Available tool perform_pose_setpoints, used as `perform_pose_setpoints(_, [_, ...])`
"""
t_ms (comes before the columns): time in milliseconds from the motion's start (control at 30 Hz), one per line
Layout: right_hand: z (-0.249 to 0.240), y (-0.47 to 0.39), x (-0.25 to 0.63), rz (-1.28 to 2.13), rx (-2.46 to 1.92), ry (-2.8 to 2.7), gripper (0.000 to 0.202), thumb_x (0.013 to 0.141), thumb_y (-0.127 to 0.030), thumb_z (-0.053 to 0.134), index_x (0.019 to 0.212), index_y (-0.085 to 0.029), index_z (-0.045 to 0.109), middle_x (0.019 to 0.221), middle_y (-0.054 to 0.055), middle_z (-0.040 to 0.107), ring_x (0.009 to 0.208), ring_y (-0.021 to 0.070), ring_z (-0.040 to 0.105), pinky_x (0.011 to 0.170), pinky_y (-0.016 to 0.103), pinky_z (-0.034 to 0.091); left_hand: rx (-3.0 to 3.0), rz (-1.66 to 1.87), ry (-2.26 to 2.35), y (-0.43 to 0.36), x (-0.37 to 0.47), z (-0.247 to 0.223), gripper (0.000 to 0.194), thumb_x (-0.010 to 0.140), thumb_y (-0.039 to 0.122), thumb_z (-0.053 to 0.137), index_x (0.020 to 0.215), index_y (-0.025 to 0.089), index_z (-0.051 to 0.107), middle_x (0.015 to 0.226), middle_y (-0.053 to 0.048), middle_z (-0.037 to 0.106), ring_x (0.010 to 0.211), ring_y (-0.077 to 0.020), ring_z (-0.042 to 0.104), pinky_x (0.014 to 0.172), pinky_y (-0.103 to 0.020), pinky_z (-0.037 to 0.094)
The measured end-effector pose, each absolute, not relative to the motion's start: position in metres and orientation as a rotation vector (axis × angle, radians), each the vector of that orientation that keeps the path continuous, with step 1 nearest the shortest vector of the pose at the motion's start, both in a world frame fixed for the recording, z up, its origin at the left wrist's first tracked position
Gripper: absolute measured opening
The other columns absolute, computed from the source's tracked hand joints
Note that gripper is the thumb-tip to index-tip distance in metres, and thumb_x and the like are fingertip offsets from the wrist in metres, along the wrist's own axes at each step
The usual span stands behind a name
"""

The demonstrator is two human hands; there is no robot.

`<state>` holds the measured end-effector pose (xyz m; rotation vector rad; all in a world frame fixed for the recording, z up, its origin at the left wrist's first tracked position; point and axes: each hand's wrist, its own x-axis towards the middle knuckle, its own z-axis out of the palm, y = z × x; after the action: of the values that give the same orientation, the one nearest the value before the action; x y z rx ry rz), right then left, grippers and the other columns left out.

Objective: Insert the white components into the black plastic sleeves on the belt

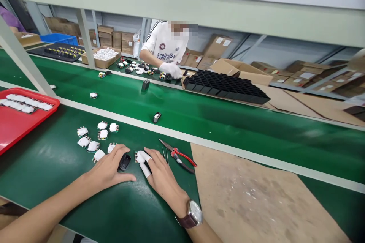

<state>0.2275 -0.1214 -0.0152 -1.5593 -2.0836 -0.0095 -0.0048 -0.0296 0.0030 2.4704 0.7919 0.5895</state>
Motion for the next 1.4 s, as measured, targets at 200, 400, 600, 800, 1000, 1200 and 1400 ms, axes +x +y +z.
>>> perform_pose_setpoints(200, [-0.006, -0.122, 0.226, 0.016, -1.512, -1.926, 0.044, 0.102, -0.016, 0.056, 0.145, -0.019, 0.047, 0.121, 0.014, 0.067, 0.113, 0.0290, 0.065, 0.093, 0.050, 0.062, 2.291, 0.432, 0.745, -0.035, -0.013, -0.003, 0.057, 0.101, 0.038, 0.065, 0.151, 0.030, 0.038, 0.136, -0.010, 0.061, 0.082, -0.0187, 0.070, 0.076, -0.036, 0.063])
perform_pose_setpoints(400, [0.025, -0.135, 0.215, 0.071, -1.360, -1.909, 0.048, 0.097, -0.011, 0.062, 0.142, -0.025, 0.050, 0.122, 0.013, 0.065, 0.115, 0.0280, 0.063, 0.096, 0.050, 0.060, 2.330, 0.502, 0.699, -0.036, -0.011, -0.005, 0.055, 0.098, 0.032, 0.070, 0.147, 0.026, 0.044, 0.131, -0.010, 0.065, 0.109, -0.0267, 0.070, 0.095, -0.042, 0.061])
perform_pose_setpoints(600, [0.033, -0.144, 0.208, -0.017, -1.371, -2.080, 0.054, 0.095, -0.006, 0.063, 0.145, -0.022, 0.049, 0.124, 0.015, 0.064, 0.118, 0.0308, 0.060, 0.092, 0.049, 0.061, 2.323, 0.583, 0.625, -0.039, -0.013, 0.000, 0.062, 0.100, 0.024, 0.067, 0.153, 0.026, 0.036, 0.138, -0.012, 0.063, 0.124, -0.0272, 0.067, 0.105, -0.043, 0.058])
perform_pose_setpoints(800, [0.034, -0.143, 0.206, 0.036, -1.400, -2.109, 0.065, 0.098, -0.009, 0.061, 0.157, -0.017, 0.036, 0.123, 0.015, 0.065, 0.117, 0.0292, 0.060, 0.094, 0.047, 0.061, 2.324, 0.564, 0.579, -0.039, -0.014, 0.005, 0.061, 0.101, 0.016, 0.059, 0.155, 0.027, 0.033, 0.136, -0.012, 0.063, 0.123, -0.0266, 0.068, 0.103, -0.042, 0.059])
perform_pose_setpoints(1000, [0.036, -0.145, 0.203, -0.022, -1.456, -2.199, 0.063, 0.101, -0.012, 0.056, 0.160, -0.017, 0.034, 0.126, 0.017, 0.066, 0.119, 0.0314, 0.061, 0.095, 0.049, 0.062, 2.326, 0.555, 0.565, -0.041, -0.014, 0.003, 0.061, 0.099, 0.012, 0.059, 0.154, 0.025, 0.035, 0.138, -0.013, 0.062, 0.123, -0.0273, 0.068, 0.102, -0.040, 0.059])
perform_pose_setpoints(1200, [0.041, -0.144, 0.198, -0.083, -1.486, -2.278, 0.061, 0.099, -0.011, 0.054, 0.157, -0.014, 0.038, 0.126, 0.018, 0.067, 0.119, 0.0341, 0.063, 0.095, 0.051, 0.063, 2.340, 0.521, 0.549, -0.041, -0.014, 0.004, 0.060, 0.099, 0.014, 0.060, 0.153, 0.026, 0.035, 0.138, -0.012, 0.062, 0.122, -0.0272, 0.068, 0.103, -0.040, 0.058])
perform_pose_setpoints(1400, [0.049, -0.145, 0.203, 0.006, -1.489, -2.323, 0.052, 0.102, -0.013, 0.049, 0.154, -0.013, 0.042, 0.133, 0.020, 0.065, 0.126, 0.0337, 0.062, 0.101, 0.052, 0.062, 2.305, 0.532, 0.590, -0.043, -0.014, 0.001, 0.063, 0.099, 0.017, 0.064, 0.154, 0.028, 0.036, 0.137, -0.011, 0.062, 0.118, -0.0270, 0.070, 0.098, -0.040, 0.061])
